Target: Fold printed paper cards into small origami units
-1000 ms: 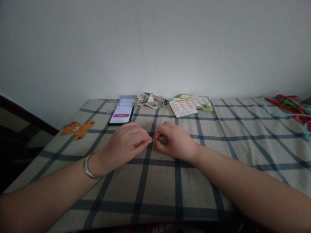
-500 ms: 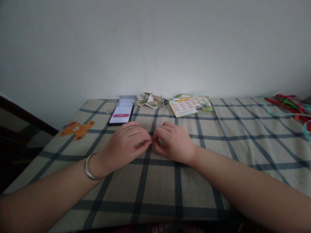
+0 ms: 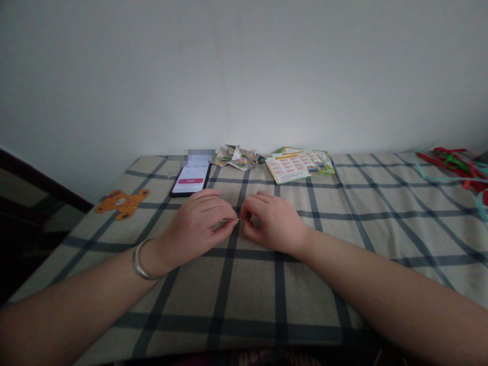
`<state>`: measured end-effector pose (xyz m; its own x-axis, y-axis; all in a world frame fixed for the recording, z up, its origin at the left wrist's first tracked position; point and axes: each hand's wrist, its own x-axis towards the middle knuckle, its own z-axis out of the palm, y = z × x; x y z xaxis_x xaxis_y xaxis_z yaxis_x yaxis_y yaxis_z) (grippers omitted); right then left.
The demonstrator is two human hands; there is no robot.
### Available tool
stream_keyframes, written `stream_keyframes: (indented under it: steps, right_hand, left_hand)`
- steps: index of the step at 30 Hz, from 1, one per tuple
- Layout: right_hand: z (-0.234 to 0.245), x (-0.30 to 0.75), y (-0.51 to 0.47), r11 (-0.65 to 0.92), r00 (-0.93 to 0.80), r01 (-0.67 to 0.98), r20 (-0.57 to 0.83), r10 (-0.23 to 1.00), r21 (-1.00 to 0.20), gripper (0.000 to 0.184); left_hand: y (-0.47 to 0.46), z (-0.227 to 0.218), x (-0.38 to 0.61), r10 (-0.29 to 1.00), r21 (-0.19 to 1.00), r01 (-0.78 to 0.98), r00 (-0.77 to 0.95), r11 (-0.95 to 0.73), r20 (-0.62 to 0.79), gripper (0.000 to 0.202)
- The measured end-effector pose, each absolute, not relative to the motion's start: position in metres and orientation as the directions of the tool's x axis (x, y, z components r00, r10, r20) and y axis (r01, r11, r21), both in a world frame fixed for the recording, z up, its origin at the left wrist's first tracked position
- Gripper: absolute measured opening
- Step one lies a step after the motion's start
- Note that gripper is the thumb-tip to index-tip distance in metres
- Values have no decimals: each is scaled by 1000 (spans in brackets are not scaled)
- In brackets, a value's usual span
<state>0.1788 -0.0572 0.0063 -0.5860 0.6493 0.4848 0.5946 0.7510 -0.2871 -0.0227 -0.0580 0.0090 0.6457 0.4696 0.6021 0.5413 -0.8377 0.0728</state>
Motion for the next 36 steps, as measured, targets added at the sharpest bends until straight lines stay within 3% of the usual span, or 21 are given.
stream_keyframes:
  steps: [19,24,31,36]
  right_hand:
    - [-1,188,-48,736,-528,559,521,670,-380,13]
    - [-3,192,-44,666,-459,641,506,731,-382,8]
    - [-3,193,-42,559,-347,673,461,817,-484,6]
    - [-3,194,-39,542,-333,660,445,832,-520,5]
  left_hand:
    - [-53,7,-28,530,152,566,596,-810,603,6]
    - [-52,8,-29,546,168,593,544,-788,637,6]
    - [-55,11,-28,549,136,640,506,-756,665,20]
    - [-53,10,-28,539,138,620,525,-773,659,14]
